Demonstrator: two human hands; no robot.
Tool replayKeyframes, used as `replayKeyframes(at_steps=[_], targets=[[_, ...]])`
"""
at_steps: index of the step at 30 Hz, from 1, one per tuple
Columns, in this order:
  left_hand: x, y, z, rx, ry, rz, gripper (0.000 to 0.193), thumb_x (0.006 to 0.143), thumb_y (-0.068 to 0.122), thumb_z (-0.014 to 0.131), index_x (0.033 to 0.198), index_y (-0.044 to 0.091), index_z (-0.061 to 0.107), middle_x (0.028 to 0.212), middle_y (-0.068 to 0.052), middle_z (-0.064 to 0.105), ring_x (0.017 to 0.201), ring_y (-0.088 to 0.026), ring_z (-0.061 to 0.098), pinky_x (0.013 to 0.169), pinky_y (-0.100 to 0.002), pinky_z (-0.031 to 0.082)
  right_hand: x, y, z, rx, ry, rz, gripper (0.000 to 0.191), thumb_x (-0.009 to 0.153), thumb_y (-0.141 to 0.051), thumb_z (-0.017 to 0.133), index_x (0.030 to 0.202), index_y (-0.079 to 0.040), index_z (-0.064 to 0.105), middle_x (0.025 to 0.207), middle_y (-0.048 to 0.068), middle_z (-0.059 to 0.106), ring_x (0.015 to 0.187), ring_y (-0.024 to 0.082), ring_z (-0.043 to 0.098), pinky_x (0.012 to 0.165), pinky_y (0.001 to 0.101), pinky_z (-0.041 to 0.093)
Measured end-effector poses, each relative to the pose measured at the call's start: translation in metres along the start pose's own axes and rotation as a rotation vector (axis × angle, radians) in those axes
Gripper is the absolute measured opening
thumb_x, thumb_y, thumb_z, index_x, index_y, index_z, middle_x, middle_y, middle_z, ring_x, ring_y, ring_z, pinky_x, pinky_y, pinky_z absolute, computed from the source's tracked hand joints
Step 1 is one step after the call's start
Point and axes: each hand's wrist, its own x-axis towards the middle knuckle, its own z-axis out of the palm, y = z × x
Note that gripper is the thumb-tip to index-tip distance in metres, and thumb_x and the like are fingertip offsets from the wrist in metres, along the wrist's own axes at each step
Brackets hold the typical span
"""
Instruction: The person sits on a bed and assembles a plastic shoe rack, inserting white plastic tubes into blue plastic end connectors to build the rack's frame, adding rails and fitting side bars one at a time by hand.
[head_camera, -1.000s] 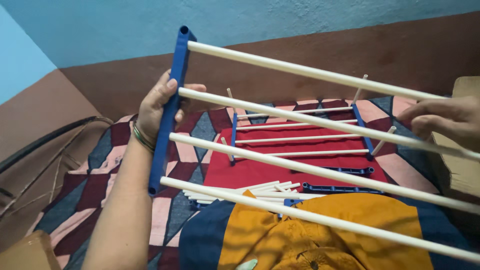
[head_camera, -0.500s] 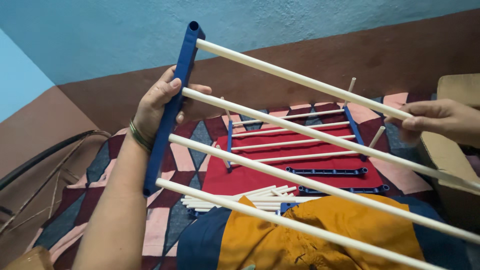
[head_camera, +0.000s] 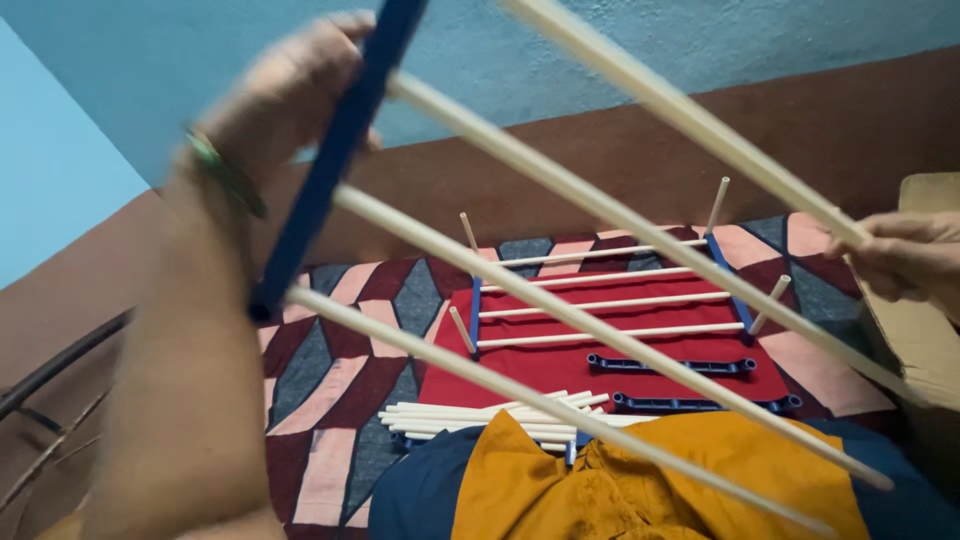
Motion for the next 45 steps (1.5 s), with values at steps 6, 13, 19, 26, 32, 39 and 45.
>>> replayKeyframes(at_steps=[6,13,19,26,32,39,45], targets=[[-0.064,0.013,-0.089,0.134,0.25,0.386,0.074,0.109,0.065,0.045,0.156,0.007,0.043,0.147,-0.013,0.053,0.13,-0.027,0.056,0.112,-0.038,0.043,0.011,0.018,-0.021,0.352,-0.074,-0.51,0.039,0.114,-0.031,0.051,0.115,0.006,0.064,0.055,0.002,0.044,0.041,0.009,0.041,0.043,0.0287,0.038],[-0.108,-0.159,0.066,0.175,0.3,0.245,0.071,0.116,0.056,0.015,0.146,0.007,0.055,0.154,-0.007,0.05,0.134,-0.025,0.055,0.125,-0.04,0.038,-0.017,-0.036,0.036,0.646,0.045,-0.53,0.044,0.119,-0.039,0.045,0.119,0.002,0.062,0.069,0.001,0.052,0.054,0.007,0.043,0.056,0.0294,0.043],[-0.132,-0.219,0.26,-0.817,0.177,-0.046,0.092,0.097,0.073,0.034,0.163,0.012,0.02,0.162,-0.021,0.041,0.138,-0.032,0.053,0.116,-0.047,0.043,-0.032,-0.056,0.09,0.829,0.078,-0.254,0.036,0.115,-0.037,0.049,0.119,-0.004,0.063,0.073,-0.001,0.055,0.057,0.006,0.047,0.062,0.0274,0.047],[-0.151,-0.237,0.298,-0.96,0.297,-0.147,0.073,0.101,0.05,0.044,0.16,0.017,0.016,0.161,-0.02,0.036,0.134,-0.031,0.056,0.106,-0.044,0.053,-0.009,0.023,0.168,0.771,0.187,0.008,0.03,0.108,-0.033,0.054,0.112,-0.004,0.062,0.066,-0.003,0.052,0.051,0.006,0.045,0.053,0.0233,0.045],[-0.167,-0.28,0.316,-0.89,0.478,-0.473,0.064,0.098,0.005,0.045,0.158,0.013,0.024,0.16,-0.016,0.039,0.124,-0.027,0.063,0.089,-0.033,0.062,-0.003,0.1,0.228,0.729,0.192,0.205,0.027,0.106,-0.03,0.054,0.112,-0.006,0.065,0.066,-0.004,0.052,0.048,0.004,0.042,0.047,0.0217,0.039],[-0.18,-0.314,0.314,-0.931,0.554,-0.763,0.062,0.097,0.001,0.04,0.156,0.017,0.028,0.158,-0.012,0.043,0.122,-0.025,0.064,0.094,-0.039,0.062,0.003,0.128,0.252,0.6,0.164,0.407,0.027,0.106,-0.028,0.052,0.113,-0.006,0.066,0.066,-0.004,0.051,0.047,0.005,0.042,0.045,0.0229,0.04],[-0.171,-0.348,0.302,-0.942,0.539,-0.852,0.064,0.097,-0.004,0.041,0.156,0.012,0.024,0.156,-0.015,0.043,0.125,-0.028,0.063,0.095,-0.042,0.06,0.027,0.141,0.261,0.529,0.126,0.602,0.026,0.107,-0.023,0.05,0.115,-0.004,0.066,0.069,-0.001,0.052,0.049,0.005,0.043,0.047,0.025,0.046]])
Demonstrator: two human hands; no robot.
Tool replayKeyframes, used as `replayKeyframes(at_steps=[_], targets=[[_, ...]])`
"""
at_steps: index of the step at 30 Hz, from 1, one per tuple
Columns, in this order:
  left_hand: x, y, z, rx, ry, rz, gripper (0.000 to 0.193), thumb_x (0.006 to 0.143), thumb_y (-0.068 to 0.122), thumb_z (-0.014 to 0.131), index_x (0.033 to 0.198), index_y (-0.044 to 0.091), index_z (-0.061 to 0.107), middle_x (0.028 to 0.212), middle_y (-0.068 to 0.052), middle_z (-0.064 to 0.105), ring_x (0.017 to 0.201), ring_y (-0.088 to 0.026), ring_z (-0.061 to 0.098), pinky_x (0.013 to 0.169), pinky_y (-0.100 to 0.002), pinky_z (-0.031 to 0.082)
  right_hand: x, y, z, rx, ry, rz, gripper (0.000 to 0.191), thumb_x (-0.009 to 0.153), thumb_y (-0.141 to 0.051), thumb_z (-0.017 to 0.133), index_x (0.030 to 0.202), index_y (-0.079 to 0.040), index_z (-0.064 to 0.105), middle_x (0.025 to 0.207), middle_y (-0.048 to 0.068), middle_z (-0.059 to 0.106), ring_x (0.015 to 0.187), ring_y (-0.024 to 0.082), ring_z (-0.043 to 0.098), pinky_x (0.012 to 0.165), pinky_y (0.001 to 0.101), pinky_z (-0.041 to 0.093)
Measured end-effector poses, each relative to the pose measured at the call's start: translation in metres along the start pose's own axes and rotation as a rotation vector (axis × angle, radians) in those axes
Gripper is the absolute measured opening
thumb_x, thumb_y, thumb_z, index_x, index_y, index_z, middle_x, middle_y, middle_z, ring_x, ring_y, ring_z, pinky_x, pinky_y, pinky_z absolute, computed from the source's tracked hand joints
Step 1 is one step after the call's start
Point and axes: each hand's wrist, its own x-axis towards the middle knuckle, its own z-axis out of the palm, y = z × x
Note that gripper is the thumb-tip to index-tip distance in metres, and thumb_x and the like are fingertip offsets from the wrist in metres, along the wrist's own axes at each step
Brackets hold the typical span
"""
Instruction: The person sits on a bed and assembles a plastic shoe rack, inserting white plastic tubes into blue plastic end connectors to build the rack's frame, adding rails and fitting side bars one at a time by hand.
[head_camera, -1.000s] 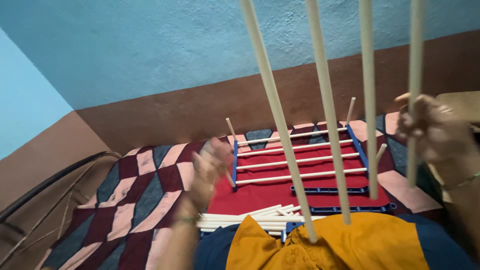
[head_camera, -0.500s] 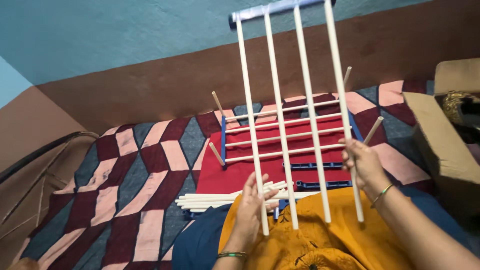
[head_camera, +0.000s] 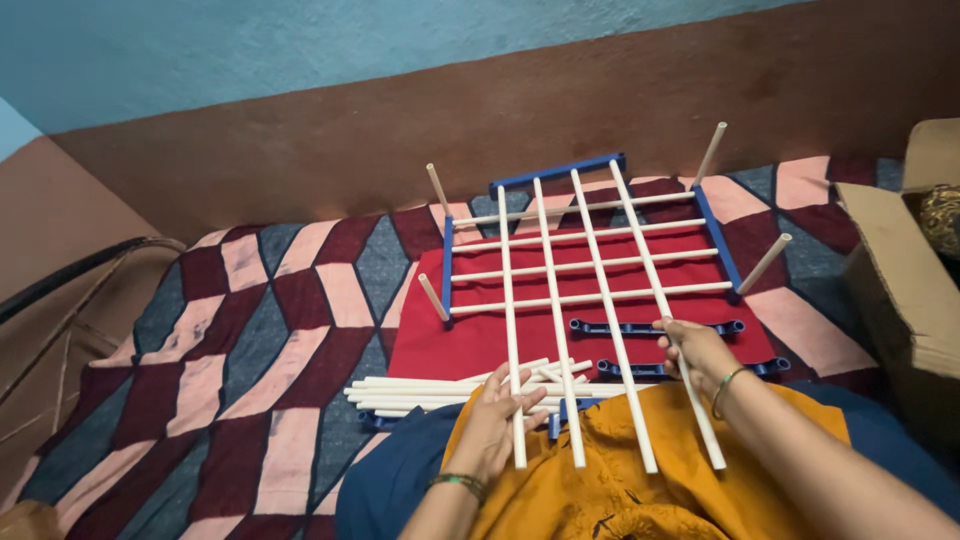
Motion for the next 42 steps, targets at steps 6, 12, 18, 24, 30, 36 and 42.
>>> replayKeyframes(at_steps=[6,12,18,24,30,36,42], targets=[[0.03,0.003,-0.012,0.092,-0.021,-0.014,0.065,0.098,-0.002,0.049,0.157,0.008,0.025,0.159,-0.016,0.043,0.131,-0.028,0.061,0.094,-0.038,0.061,0.04,0.006,0.0,-0.055,0.039,0.053,0.026,0.108,-0.022,0.05,0.111,-0.003,0.067,0.069,-0.001,0.056,0.048,0.005,0.045,0.047,0.024,0.048],[0.065,-0.006,-0.031,0.205,-0.044,-0.003,0.068,0.095,0.001,0.051,0.157,0.012,0.026,0.157,-0.013,0.045,0.131,-0.026,0.06,0.095,-0.037,0.061,0.095,0.024,-0.011,0.034,-0.078,0.136,0.022,0.108,-0.024,0.047,0.109,-0.011,0.064,0.069,-0.003,0.059,0.048,0.004,0.049,0.046,0.0267,0.05],[0.074,-0.013,-0.046,0.156,-0.072,-0.022,0.068,0.094,-0.001,0.059,0.155,0.01,0.031,0.155,-0.013,0.05,0.131,-0.026,0.059,0.092,-0.037,0.056,0.099,0.034,-0.012,0.011,-0.125,0.16,0.026,0.109,-0.029,0.046,0.114,-0.009,0.062,0.08,0.002,0.065,0.06,0.01,0.058,0.058,0.031,0.056],[0.06,-0.011,-0.037,0.176,-0.051,-0.059,0.064,0.094,0.005,0.056,0.154,0.011,0.033,0.152,-0.013,0.054,0.131,-0.025,0.061,0.095,-0.037,0.058,0.073,0.026,-0.019,-0.182,-0.125,0.149,0.031,0.109,-0.028,0.045,0.119,-0.003,0.061,0.093,0.008,0.071,0.075,0.016,0.068,0.073,0.0342,0.059],[0.058,-0.01,-0.036,0.188,-0.008,-0.101,0.056,0.099,0.016,0.051,0.153,0.01,0.037,0.148,-0.011,0.058,0.129,-0.024,0.06,0.098,-0.039,0.055,0.111,0.021,-0.049,-0.917,0.122,-0.252,0.045,0.112,-0.036,0.057,0.117,0.005,0.075,0.105,0.023,0.076,0.09,0.035,0.066,0.086,0.0484,0.052],[0.058,-0.01,-0.036,0.159,-0.01,-0.112,0.058,0.099,0.018,0.054,0.153,0.009,0.036,0.147,-0.012,0.058,0.128,-0.025,0.06,0.096,-0.038,0.053,0.133,0.029,-0.084,-1.542,0.09,-0.747,0.046,0.084,-0.033,0.078,0.126,-0.017,0.071,0.122,0.013,0.07,0.11,0.037,0.067,0.092,0.0479,0.051],[0.06,-0.01,-0.038,0.126,-0.008,-0.126,0.062,0.095,0.014,0.058,0.153,0.01,0.037,0.145,-0.012,0.059,0.125,-0.024,0.063,0.095,-0.038,0.055,0.132,0.056,-0.071,-1.864,0.093,-0.691,0.044,0.086,-0.034,0.075,0.129,-0.023,0.066,0.123,0.005,0.067,0.119,0.027,0.065,0.102,0.047,0.045]])
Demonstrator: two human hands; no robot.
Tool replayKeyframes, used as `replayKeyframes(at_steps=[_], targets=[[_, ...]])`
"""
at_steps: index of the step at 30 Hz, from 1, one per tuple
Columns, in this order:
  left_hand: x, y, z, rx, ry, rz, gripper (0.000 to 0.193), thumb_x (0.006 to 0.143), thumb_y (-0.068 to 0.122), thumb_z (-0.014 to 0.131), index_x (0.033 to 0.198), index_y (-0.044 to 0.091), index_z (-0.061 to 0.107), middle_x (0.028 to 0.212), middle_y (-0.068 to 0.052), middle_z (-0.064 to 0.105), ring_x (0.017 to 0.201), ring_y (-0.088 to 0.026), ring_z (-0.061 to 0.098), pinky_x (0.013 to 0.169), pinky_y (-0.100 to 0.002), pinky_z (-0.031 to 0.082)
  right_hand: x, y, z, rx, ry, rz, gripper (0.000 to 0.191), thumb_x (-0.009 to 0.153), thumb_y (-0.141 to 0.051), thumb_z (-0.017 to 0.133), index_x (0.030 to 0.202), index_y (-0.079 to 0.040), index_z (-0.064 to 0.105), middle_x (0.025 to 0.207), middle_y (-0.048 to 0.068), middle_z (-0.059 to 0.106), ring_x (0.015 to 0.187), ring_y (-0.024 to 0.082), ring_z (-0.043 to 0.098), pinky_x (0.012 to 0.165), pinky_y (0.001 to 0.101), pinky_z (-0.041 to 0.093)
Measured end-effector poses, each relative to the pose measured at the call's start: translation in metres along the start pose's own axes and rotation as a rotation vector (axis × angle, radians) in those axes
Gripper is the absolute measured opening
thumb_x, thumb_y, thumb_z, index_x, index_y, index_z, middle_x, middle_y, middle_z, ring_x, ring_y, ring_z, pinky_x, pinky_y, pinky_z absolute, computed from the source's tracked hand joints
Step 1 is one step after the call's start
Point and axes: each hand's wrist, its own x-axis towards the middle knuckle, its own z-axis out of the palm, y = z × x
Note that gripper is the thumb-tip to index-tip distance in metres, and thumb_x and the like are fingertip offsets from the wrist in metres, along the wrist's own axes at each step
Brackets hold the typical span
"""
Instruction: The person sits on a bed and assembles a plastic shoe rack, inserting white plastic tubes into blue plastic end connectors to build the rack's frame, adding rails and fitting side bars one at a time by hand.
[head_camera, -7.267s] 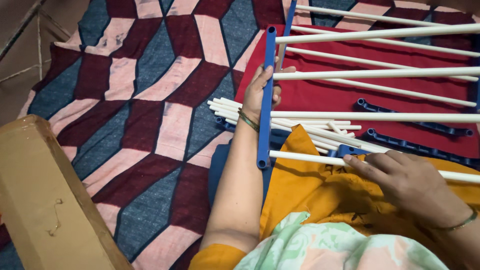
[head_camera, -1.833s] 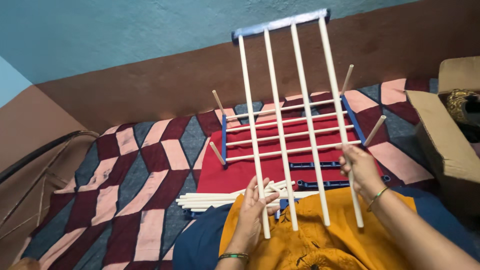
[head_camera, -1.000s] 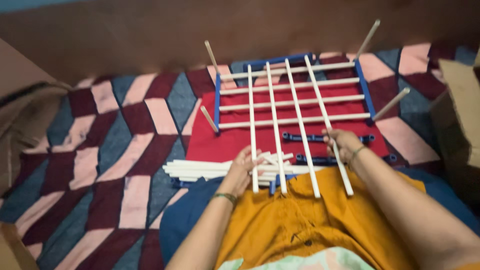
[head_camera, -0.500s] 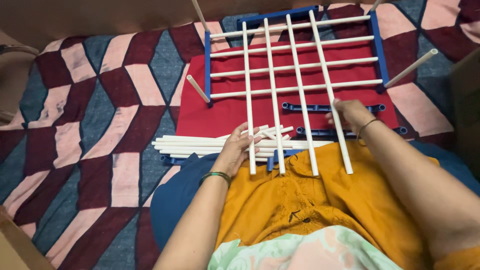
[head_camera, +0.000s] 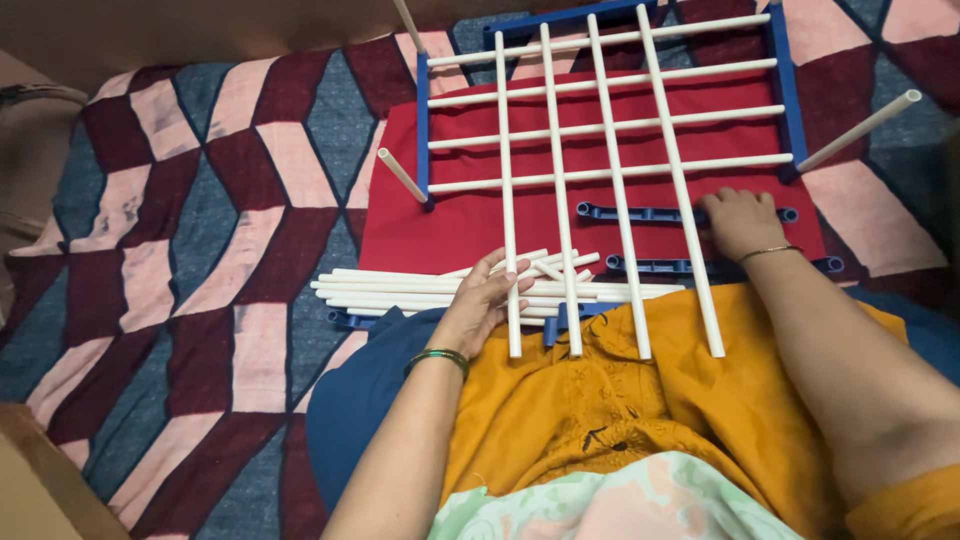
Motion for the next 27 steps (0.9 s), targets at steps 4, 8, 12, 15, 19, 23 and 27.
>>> replayKeyframes(at_steps=[4,8,12,15,19,23,27], targets=[[0.0,-0.001,-0.002,-0.011,-0.008,0.002,0.061,0.096,0.014,0.058,0.153,0.01,0.037,0.145,-0.012,0.059,0.125,-0.023,0.063,0.094,-0.038,0.056,0.001,0.002,-0.005,-0.125,-0.078,-0.045,0.031,0.095,-0.024,0.06,0.126,-0.024,0.067,0.124,0.005,0.068,0.118,0.026,0.067,0.101,0.045,0.048],[0.003,-0.004,-0.005,-0.038,-0.018,0.009,0.061,0.096,0.014,0.059,0.153,0.01,0.037,0.144,-0.012,0.059,0.123,-0.024,0.063,0.094,-0.038,0.056,-0.002,0.013,-0.023,-0.18,-0.14,-0.006,0.036,0.095,-0.016,0.051,0.125,-0.026,0.069,0.123,0.007,0.069,0.117,0.026,0.068,0.099,0.0469,0.049],[0.011,-0.011,-0.011,-0.004,-0.024,0.01,0.062,0.096,0.017,0.059,0.154,0.01,0.038,0.142,-0.012,0.06,0.123,-0.025,0.064,0.093,-0.039,0.056,-0.023,0.03,-0.051,-0.229,-0.096,0.129,0.031,0.102,-0.021,0.049,0.114,-0.023,0.077,0.119,0.007,0.075,0.112,0.027,0.073,0.094,0.047,0.053],[0.016,-0.017,-0.017,-0.03,-0.026,0.007,0.064,0.095,0.018,0.062,0.153,0.009,0.038,0.139,-0.013,0.06,0.123,-0.027,0.064,0.094,-0.041,0.057,-0.049,0.037,-0.08,-0.261,-0.038,0.218,0.033,0.101,-0.019,0.048,0.108,-0.021,0.08,0.118,0.006,0.077,0.11,0.026,0.074,0.092,0.0484,0.054],[0.017,-0.023,-0.023,-0.029,-0.056,-0.014,0.066,0.095,0.022,0.062,0.153,0.007,0.035,0.136,-0.014,0.059,0.124,-0.028,0.062,0.094,-0.045,0.057,-0.098,0.042,-0.125,-0.196,-0.02,0.318,0.031,0.096,-0.021,0.052,0.111,-0.019,0.079,0.117,0.01,0.076,0.109,0.031,0.073,0.091,0.0492,0.054],[0.012,-0.03,-0.029,0.021,-0.063,-0.006,0.061,0.096,0.027,0.062,0.149,0.005,0.041,0.134,-0.014,0.061,0.123,-0.028,0.063,0.093,-0.044,0.057,-0.122,0.058,-0.159,0.383,-0.208,0.587,0.033,0.104,-0.021,0.055,0.134,-0.018,0.069,0.107,0.018,0.076,0.097,0.035,0.075,0.086,0.0463,0.055],[0.019,-0.039,-0.036,0.033,-0.1,-0.001,0.049,0.098,0.027,0.063,0.137,0.001,0.051,0.128,-0.015,0.062,0.12,-0.027,0.066,0.093,-0.045,0.058,-0.145,0.067,-0.163,1.06,-0.136,0.354,0.031,0.1,-0.013,0.059,0.124,0.001,0.074,0.098,0.014,0.076,0.085,0.024,0.068,0.077,0.0358,0.054]])
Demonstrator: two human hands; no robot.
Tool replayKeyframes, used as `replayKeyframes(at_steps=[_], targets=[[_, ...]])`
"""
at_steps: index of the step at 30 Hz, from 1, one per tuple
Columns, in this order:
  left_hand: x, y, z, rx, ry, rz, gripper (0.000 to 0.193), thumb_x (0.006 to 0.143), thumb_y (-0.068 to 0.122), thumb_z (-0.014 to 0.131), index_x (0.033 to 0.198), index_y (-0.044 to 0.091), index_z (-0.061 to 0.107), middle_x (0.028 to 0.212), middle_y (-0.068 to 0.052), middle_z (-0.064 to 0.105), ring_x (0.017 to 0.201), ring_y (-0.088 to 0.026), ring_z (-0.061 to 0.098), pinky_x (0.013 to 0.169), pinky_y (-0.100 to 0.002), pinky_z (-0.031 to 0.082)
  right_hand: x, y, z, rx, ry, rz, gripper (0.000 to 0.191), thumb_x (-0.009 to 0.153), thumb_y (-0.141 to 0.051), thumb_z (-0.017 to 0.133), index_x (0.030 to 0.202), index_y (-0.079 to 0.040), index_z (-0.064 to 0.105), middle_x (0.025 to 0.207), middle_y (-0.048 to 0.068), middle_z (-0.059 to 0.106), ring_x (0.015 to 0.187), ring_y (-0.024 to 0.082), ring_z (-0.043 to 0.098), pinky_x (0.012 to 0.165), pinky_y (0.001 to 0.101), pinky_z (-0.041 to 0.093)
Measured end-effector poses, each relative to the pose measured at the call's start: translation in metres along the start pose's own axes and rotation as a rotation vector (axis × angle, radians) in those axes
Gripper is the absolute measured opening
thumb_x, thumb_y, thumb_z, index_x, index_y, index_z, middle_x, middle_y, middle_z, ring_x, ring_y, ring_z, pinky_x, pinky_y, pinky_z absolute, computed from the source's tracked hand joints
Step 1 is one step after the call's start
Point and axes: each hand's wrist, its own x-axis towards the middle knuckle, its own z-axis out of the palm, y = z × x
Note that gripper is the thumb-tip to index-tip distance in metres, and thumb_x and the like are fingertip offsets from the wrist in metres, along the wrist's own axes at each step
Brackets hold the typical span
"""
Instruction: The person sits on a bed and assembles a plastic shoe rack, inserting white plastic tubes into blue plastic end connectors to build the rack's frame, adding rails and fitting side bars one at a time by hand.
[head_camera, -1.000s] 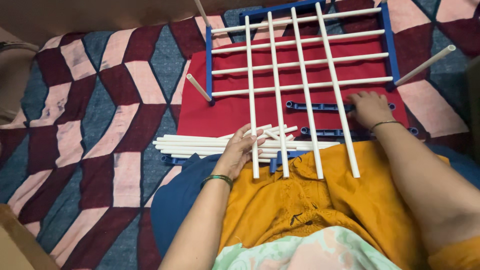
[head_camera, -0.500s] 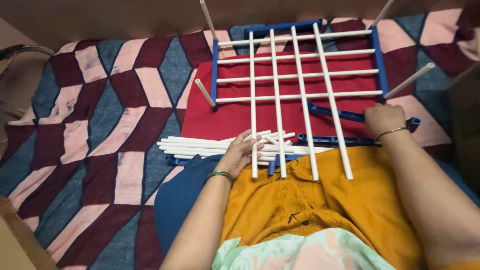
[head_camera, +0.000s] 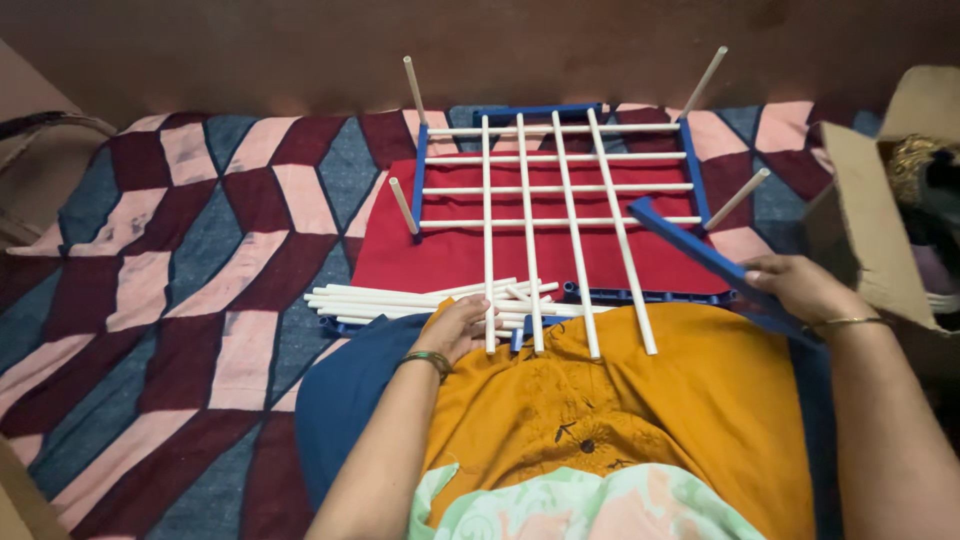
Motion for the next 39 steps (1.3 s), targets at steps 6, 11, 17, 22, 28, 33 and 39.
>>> replayKeyframes(at_steps=[6,11,17,22,28,33,39], targets=[[0.016,-0.017,-0.016,0.014,-0.133,-0.078,0.043,0.1,0.03,0.06,0.133,0.003,0.054,0.121,-0.022,0.069,0.106,-0.034,0.071,0.081,-0.045,0.059,-0.03,-0.018,0.014,0.195,-0.248,-0.02,0.035,0.095,-0.021,0.065,0.12,0.003,0.072,0.095,0.008,0.073,0.08,0.013,0.065,0.075,0.0289,0.052],[0.017,-0.018,-0.016,0.067,-0.106,-0.131,0.05,0.102,0.039,0.053,0.137,0.004,0.053,0.123,-0.019,0.069,0.11,-0.033,0.07,0.088,-0.046,0.062,-0.051,-0.036,0.044,0.065,-0.382,-0.029,0.052,0.083,-0.018,0.078,0.132,-0.006,0.064,0.09,0.009,0.066,0.073,0.016,0.064,0.066,0.031,0.05],[0.005,-0.014,-0.015,0.073,-0.086,-0.058,0.053,0.102,0.043,0.052,0.14,0.006,0.052,0.123,-0.017,0.068,0.112,-0.03,0.07,0.091,-0.047,0.058,-0.053,-0.037,0.068,0.293,-0.454,-0.039,0.038,0.089,-0.023,0.069,0.121,-0.004,0.068,0.091,0.006,0.07,0.068,0.014,0.062,0.066,0.0284,0.052],[0.005,-0.015,-0.013,0.083,-0.094,-0.047,0.052,0.101,0.044,0.053,0.137,0.006,0.055,0.123,-0.017,0.07,0.111,-0.029,0.07,0.091,-0.047,0.059,-0.061,-0.04,0.088,0.794,-0.404,-0.098,0.028,0.105,-0.031,0.059,0.112,-0.004,0.064,0.093,0.007,0.068,0.072,0.016,0.064,0.069,0.0309,0.054],[0.001,-0.015,-0.008,0.097,-0.04,-0.068,0.055,0.098,0.046,0.06,0.133,0.004,0.057,0.116,-0.016,0.07,0.104,-0.027,0.07,0.085,-0.046,0.059,-0.077,-0.072,0.108,1.209,-0.223,-0.138,0.02,0.102,-0.021,0.058,0.12,-0.015,0.065,0.107,0.005,0.069,0.093,0.015,0.068,0.09,0.0366,0.055],[-0.001,-0.014,-0.006,0.106,-0.029,-0.065,0.053,0.096,0.048,0.062,0.129,0.006,0.057,0.114,-0.015,0.071,0.1,-0.024,0.07,0.078,-0.042,0.058,-0.078,-0.073,0.138,1.365,-0.203,-0.042,0.012,0.102,-0.016,0.066,0.111,-0.008,0.064,0.109,0.007,0.072,0.091,0.015,0.067,0.082,0.029,0.056],[0.009,-0.024,-0.013,0.256,-0.052,0.0,0.052,0.1,0.044,0.063,0.128,0.001,0.057,0.11,-0.013,0.069,0.091,-0.025,0.067,0.075,-0.038,0.056,-0.081,-0.051,0.201,1.384,-0.158,0.193,0.013,0.097,-0.009,0.07,0.103,0.0,0.063,0.102,0.01,0.068,0.091,0.017,0.069,0.08,0.0238,0.06]])
